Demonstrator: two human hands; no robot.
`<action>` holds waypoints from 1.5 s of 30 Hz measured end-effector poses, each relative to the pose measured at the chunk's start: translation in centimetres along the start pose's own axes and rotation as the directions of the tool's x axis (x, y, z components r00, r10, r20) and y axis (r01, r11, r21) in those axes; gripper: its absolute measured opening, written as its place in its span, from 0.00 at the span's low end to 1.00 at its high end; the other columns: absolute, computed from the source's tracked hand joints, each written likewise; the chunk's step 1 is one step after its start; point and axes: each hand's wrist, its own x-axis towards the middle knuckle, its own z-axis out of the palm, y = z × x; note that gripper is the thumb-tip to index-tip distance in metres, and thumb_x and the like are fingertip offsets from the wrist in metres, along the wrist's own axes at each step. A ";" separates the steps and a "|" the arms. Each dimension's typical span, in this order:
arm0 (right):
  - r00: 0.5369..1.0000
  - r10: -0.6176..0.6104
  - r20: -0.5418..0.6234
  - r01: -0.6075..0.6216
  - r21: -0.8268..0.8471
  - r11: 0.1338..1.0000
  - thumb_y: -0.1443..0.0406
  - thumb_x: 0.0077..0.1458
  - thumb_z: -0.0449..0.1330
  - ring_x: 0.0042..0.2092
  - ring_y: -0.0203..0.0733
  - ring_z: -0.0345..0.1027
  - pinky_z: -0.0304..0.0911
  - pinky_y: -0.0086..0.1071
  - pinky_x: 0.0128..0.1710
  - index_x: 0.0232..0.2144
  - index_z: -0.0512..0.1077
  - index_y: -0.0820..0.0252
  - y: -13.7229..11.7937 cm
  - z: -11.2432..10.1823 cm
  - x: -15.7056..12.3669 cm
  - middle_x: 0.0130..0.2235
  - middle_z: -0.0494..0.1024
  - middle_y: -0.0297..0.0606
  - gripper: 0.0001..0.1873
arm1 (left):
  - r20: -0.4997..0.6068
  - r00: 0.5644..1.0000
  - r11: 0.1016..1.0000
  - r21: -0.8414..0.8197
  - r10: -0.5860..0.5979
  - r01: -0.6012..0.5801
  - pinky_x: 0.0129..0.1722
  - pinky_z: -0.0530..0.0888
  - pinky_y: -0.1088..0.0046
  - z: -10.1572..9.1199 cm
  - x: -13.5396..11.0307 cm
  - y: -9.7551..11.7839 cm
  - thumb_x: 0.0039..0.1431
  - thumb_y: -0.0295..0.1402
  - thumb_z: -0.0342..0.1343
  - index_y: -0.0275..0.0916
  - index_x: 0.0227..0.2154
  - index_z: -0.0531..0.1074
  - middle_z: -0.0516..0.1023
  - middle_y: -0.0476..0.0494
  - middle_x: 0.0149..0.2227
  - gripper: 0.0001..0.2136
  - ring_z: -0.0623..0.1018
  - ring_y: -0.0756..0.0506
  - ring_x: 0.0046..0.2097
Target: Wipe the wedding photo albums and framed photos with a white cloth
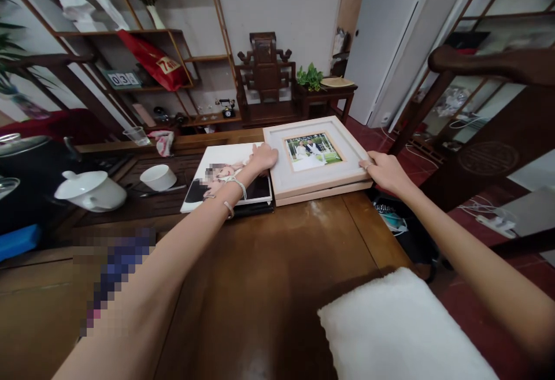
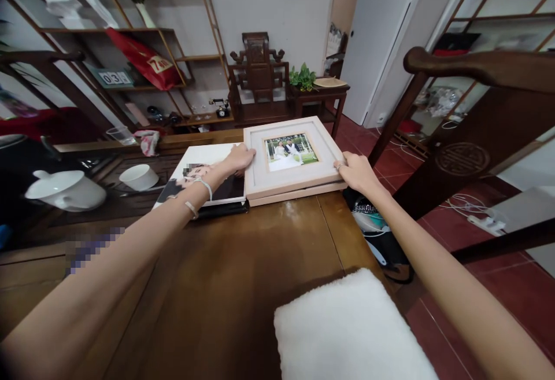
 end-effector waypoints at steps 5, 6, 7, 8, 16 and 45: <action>1.000 0.004 0.019 -0.006 0.073 0.997 0.63 0.55 0.51 0.37 0.47 0.69 0.58 0.33 0.36 0.38 0.75 0.66 0.9 1.3 0.0 0.37 0.79 0.48 0.16 | 0.022 0.997 0.963 0.261 -0.072 0.064 0.63 0.51 0.51 0.5 -0.5 0.7 0.57 0.30 0.52 0.21 0.48 0.69 0.59 0.18 0.62 0.19 0.48 0.29 0.68; 1.000 0.010 0.014 -0.011 0.092 0.996 0.63 0.55 0.51 0.38 0.48 0.70 0.59 0.34 0.37 0.38 0.75 0.66 1.1 1.6 0.0 0.37 0.79 0.47 0.16 | 0.023 0.997 0.954 0.292 -0.077 0.067 0.64 0.49 0.52 0.5 -0.6 0.9 0.58 0.31 0.51 0.20 0.50 0.68 0.57 0.18 0.63 0.20 0.45 0.30 0.69; 1.000 0.016 0.007 -0.017 0.109 0.994 0.63 0.55 0.51 0.38 0.49 0.70 0.60 0.35 0.37 0.39 0.76 0.66 1.2 1.7 0.1 0.37 0.79 0.47 0.17 | 0.020 0.997 0.943 0.326 -0.080 0.069 0.65 0.48 0.53 0.6 -0.7 0.9 0.59 0.32 0.51 0.19 0.52 0.66 0.55 0.18 0.64 0.21 0.43 0.30 0.69; 1.000 0.020 -0.002 -0.020 0.124 0.992 0.63 0.55 0.52 0.39 0.50 0.71 0.61 0.36 0.39 0.40 0.76 0.66 1.2 1.9 0.2 0.38 0.80 0.48 0.17 | 0.017 0.997 0.928 0.366 -0.076 0.065 0.65 0.47 0.52 0.5 -0.9 1.0 0.60 0.33 0.50 0.19 0.54 0.64 0.52 0.18 0.65 0.23 0.41 0.30 0.69; 0.940 -0.218 -0.262 0.269 0.179 0.946 0.57 0.57 0.55 0.60 0.56 0.62 0.57 0.50 0.58 0.59 0.63 0.62 -1.7 -1.4 -6.6 0.60 0.68 0.49 0.29 | 0.052 0.942 0.846 0.425 0.332 -0.322 0.66 0.48 0.52 -1.3 -7.3 2.9 0.61 0.29 0.49 0.18 0.61 0.53 0.47 0.18 0.67 0.28 0.42 0.29 0.69; 0.758 -0.637 -0.143 0.646 0.306 0.699 0.64 0.60 0.56 0.57 0.49 0.61 0.62 0.46 0.56 0.54 0.65 0.51 -10.2 -2.8 -27.3 0.53 0.70 0.43 0.19 | 0.293 0.948 0.887 -0.461 0.126 0.024 0.43 0.72 0.67 -4.5 -27.7 -2.7 0.49 0.38 0.64 0.32 0.45 0.70 0.77 0.36 0.45 0.22 0.76 0.41 0.44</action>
